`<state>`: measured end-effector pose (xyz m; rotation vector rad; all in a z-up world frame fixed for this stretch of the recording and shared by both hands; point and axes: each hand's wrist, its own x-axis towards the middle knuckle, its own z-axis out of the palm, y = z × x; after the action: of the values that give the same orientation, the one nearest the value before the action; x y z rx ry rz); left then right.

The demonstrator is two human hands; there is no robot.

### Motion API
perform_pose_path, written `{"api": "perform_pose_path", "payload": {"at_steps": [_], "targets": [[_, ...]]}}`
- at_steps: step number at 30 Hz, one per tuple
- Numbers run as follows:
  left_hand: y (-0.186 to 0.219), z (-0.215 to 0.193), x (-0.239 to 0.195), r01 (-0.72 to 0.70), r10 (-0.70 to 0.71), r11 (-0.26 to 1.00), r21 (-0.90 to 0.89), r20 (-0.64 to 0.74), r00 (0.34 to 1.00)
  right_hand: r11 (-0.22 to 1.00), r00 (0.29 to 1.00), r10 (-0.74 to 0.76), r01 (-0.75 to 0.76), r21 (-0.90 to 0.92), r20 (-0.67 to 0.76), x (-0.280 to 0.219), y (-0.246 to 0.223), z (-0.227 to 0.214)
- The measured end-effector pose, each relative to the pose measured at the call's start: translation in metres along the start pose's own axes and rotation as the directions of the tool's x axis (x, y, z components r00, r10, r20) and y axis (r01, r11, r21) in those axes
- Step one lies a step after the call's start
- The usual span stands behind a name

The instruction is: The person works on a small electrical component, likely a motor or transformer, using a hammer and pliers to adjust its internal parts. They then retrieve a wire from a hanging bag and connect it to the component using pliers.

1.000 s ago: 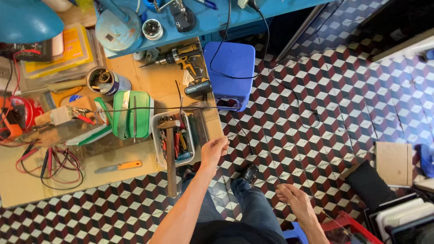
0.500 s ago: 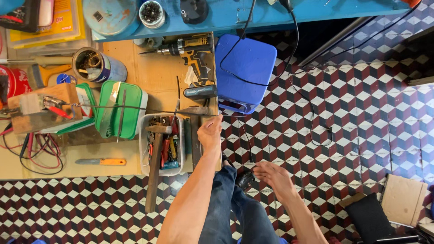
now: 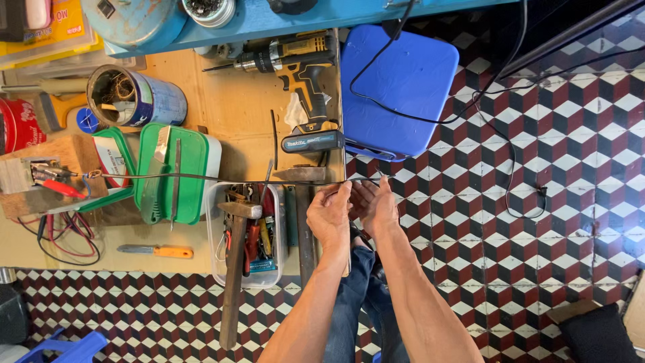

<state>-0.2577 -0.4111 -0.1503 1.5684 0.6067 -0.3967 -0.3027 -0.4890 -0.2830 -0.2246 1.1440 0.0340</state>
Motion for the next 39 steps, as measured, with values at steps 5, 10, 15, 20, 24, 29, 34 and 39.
{"api": "perform_pose_path", "payload": {"at_steps": [5, 10, 15, 20, 24, 29, 34, 39], "targets": [[0.006, 0.005, 0.003, 0.053, -0.049, 0.997, 0.049, -0.08, 0.996, 0.995, 0.996, -0.041, 0.034, 0.093, 0.078, -0.005, 0.002, 0.004], [-0.006, 0.006, 0.011, 0.02, -0.017, 0.999, 0.038, -0.085, 0.996, 0.938, 0.985, -0.137, 0.097, 0.332, 0.1, 0.003, -0.001, 0.0], [-0.014, 0.004, 0.016, -0.032, 0.034, 0.999, 0.026, -0.062, 0.997, 0.82, 0.964, -0.264, 0.212, 0.532, 0.022, -0.035, -0.031, -0.03], [-0.005, 0.003, 0.015, -0.015, 0.017, 0.997, 0.07, -0.025, 1.0, 0.698, 0.899, -0.397, 0.426, 0.575, -0.184, -0.127, -0.079, -0.09], [0.0, 0.003, 0.016, -0.005, 0.012, 0.99, 0.143, -0.048, 0.999, 0.57, 0.783, -0.544, 0.61, 0.551, -0.303, -0.216, -0.116, -0.176], [0.0, 0.001, 0.015, -0.008, 0.016, 0.985, 0.173, -0.045, 0.999, 0.727, 0.733, -0.679, 0.68, 0.099, -0.047, -0.351, -0.176, -0.3], [0.006, -0.004, 0.011, -0.04, 0.051, 0.949, 0.314, -0.029, 0.998, 0.651, 0.568, -0.682, 0.758, -0.029, -0.46, -0.434, -0.222, -0.31], [0.013, -0.006, 0.007, -0.032, 0.054, 0.925, 0.378, -0.047, 0.997, 0.58, 0.403, -0.759, 0.777, -0.247, -0.512, -0.443, -0.286, -0.211]]}}
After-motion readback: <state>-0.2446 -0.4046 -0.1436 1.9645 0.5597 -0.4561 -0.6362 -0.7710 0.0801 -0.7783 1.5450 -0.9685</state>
